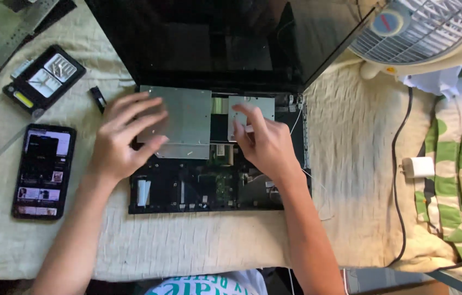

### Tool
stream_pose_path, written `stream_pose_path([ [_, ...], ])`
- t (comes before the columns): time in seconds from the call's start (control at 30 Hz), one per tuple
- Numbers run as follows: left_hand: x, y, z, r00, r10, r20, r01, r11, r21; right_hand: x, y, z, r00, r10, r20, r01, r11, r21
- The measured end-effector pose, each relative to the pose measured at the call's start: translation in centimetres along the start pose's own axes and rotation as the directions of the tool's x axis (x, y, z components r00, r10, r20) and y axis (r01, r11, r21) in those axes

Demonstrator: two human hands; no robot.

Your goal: The person is disassembling a laptop to align and re-install the internal optical drive and its mounting bracket.

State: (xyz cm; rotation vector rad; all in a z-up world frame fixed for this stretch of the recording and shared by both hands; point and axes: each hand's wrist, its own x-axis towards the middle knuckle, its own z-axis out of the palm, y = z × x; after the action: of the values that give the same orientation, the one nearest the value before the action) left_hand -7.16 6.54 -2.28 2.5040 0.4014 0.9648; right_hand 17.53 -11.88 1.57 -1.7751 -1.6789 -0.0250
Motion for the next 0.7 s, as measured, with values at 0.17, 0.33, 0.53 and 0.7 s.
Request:
stream_pose_path([
  [0.17, 0.5, 1.2, -0.5, 0.985, -0.162, -0.053, 0.162, 0.987, -0.002, -0.2, -0.5, 0.4, 0.998, 0.067, -0.017, -0.065, 0.994, 0.084],
  [0.33, 0.1, 1.3, -0.2, 0.964, -0.259, -0.053, 0.257, 0.965, -0.047, -0.5, -0.5, 0.7, 0.999, 0.020, -0.039, -0.020, 1.000, 0.021],
  [0.53, 0.1, 1.7, -0.6, 0.951, -0.309, -0.021, 0.309, 0.951, -0.034, -0.8, 0.2, 1.6, 0.996, -0.010, -0.089, 0.004, 0.997, -0.072],
  [0.7, 0.4, 1.9, -0.6, 0.914, -0.402, 0.054, 0.403, 0.915, -0.009, -0.1, 0.9, 1.8, 0.998, 0.022, -0.052, -0.035, 0.962, -0.271],
])
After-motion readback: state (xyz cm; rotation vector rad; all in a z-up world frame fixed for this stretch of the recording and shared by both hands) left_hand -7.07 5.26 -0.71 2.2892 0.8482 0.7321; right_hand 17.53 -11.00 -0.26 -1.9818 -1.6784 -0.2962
